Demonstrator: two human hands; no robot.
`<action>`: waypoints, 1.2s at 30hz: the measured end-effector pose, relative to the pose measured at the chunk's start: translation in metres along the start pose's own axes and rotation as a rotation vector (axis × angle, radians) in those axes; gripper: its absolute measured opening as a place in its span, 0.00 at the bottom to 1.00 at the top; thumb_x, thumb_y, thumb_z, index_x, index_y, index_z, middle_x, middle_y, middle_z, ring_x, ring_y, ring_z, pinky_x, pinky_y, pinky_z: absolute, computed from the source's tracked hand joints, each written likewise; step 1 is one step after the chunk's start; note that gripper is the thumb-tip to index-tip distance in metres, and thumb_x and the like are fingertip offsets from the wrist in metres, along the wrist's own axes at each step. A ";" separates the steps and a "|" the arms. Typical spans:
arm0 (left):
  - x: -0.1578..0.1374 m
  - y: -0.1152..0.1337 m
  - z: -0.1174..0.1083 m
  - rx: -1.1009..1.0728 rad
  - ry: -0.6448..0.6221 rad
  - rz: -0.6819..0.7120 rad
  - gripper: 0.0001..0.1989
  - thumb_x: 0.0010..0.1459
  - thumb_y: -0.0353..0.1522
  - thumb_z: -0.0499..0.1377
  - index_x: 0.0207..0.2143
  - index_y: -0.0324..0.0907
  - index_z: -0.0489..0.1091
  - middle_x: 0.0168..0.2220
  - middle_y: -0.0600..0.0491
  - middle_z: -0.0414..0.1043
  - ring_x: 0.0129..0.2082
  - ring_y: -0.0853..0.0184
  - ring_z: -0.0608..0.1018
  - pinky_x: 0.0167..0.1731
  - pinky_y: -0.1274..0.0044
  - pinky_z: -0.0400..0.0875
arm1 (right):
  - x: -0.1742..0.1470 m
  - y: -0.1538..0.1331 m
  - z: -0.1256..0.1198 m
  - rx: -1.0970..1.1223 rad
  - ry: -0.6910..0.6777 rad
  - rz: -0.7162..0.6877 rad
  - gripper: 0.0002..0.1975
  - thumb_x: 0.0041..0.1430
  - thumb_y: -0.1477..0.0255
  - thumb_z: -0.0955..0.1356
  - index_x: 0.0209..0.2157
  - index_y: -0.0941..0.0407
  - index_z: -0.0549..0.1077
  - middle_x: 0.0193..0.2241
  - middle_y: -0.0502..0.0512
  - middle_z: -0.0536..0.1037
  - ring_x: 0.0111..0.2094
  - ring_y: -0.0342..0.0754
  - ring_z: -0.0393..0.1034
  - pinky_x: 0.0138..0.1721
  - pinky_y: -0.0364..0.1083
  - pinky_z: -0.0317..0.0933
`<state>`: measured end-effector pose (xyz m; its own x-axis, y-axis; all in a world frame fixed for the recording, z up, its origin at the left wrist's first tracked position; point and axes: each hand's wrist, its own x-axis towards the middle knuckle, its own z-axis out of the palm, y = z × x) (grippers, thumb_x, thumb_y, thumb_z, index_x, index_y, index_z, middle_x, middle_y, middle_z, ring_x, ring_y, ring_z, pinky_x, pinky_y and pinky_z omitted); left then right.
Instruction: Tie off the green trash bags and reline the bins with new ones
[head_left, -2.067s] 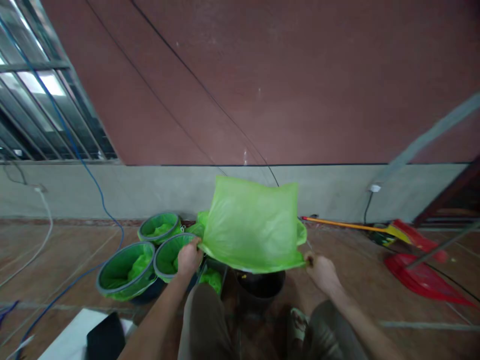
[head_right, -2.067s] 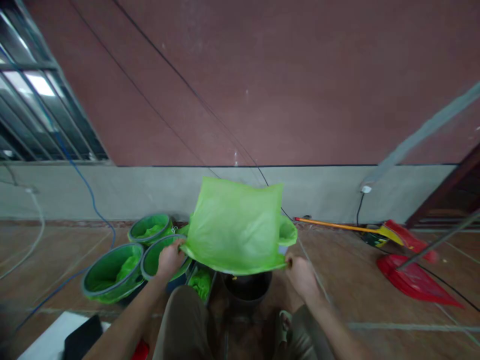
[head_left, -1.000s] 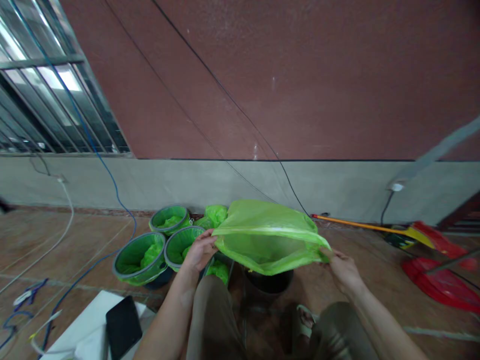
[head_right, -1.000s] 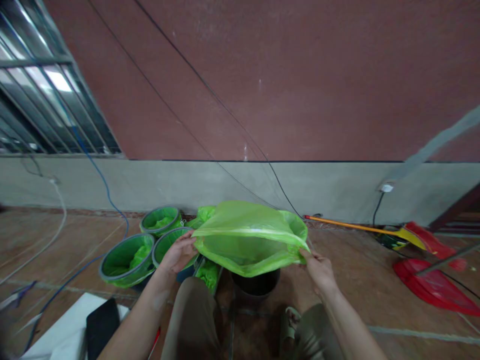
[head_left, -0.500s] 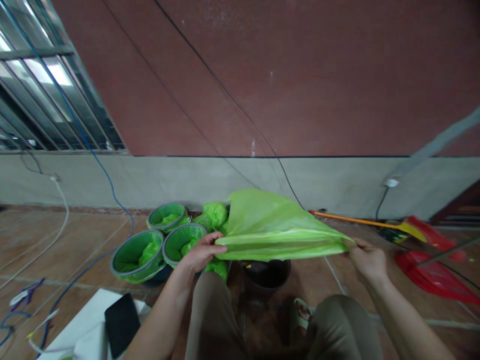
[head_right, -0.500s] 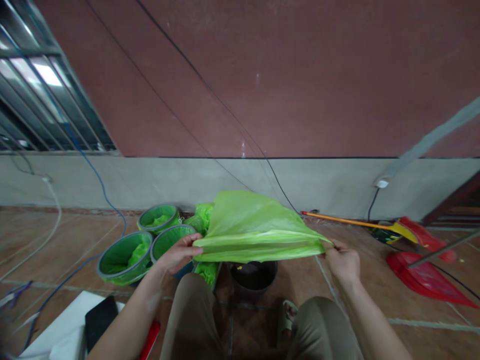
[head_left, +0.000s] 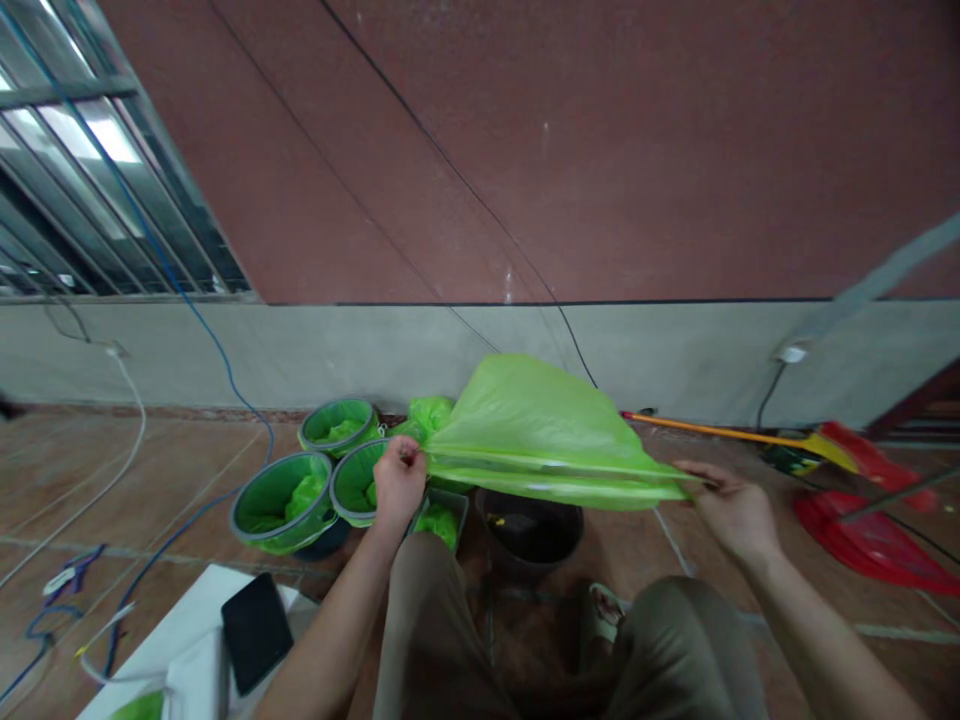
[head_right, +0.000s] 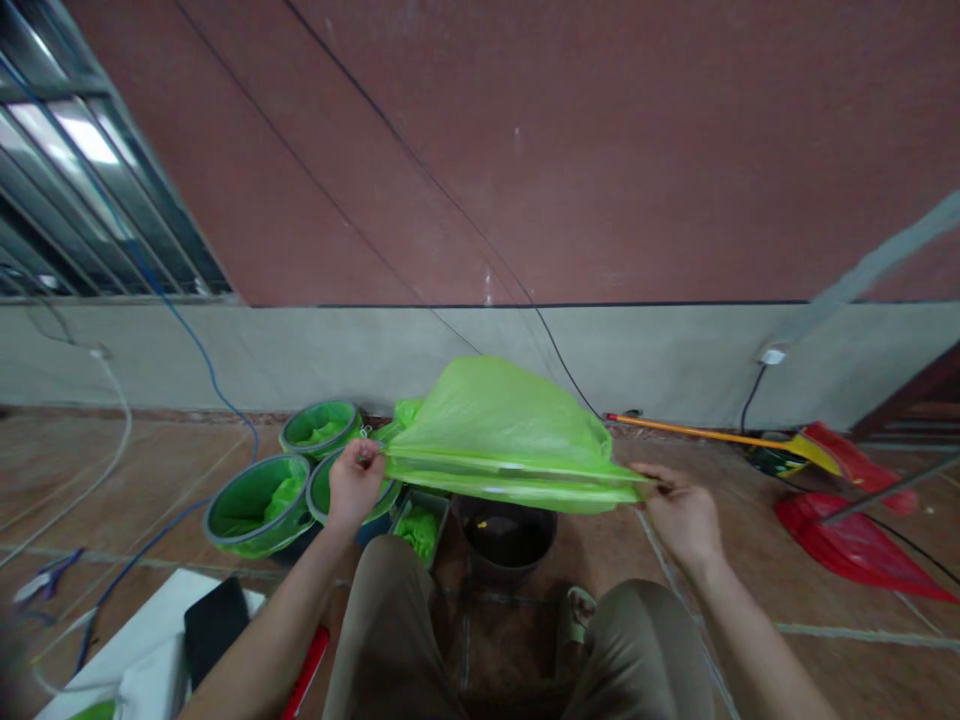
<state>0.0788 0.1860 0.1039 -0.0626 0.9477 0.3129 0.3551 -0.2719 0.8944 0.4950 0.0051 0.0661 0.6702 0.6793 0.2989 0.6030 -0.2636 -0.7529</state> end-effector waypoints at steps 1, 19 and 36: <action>0.003 -0.001 0.002 0.117 0.094 0.036 0.03 0.51 0.28 0.58 0.30 0.42 0.67 0.21 0.59 0.63 0.22 0.70 0.68 0.29 0.79 0.61 | -0.006 -0.008 0.002 -0.030 -0.066 -0.021 0.21 0.50 0.62 0.65 0.39 0.58 0.82 0.31 0.59 0.83 0.23 0.51 0.75 0.25 0.47 0.66; 0.024 -0.027 0.002 -0.280 0.108 -0.225 0.10 0.49 0.31 0.59 0.35 0.42 0.77 0.23 0.54 0.75 0.22 0.65 0.75 0.26 0.77 0.71 | -0.086 -0.030 0.021 -0.185 -0.275 -0.168 0.20 0.52 0.70 0.60 0.37 0.54 0.83 0.27 0.56 0.83 0.26 0.54 0.79 0.32 0.49 0.73; -0.047 -0.005 -0.003 -1.076 -0.511 -0.891 0.32 0.61 0.55 0.54 0.50 0.37 0.74 0.42 0.42 0.82 0.49 0.51 0.81 0.54 0.63 0.73 | -0.207 -0.147 0.114 0.152 -0.744 -0.282 0.31 0.50 0.83 0.61 0.57 0.59 0.73 0.52 0.62 0.79 0.54 0.53 0.74 0.59 0.53 0.64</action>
<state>0.0768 0.1421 0.0860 0.5238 0.7573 -0.3902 -0.4799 0.6407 0.5993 0.2188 -0.0184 0.0479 0.0057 0.9981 0.0612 0.6053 0.0453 -0.7947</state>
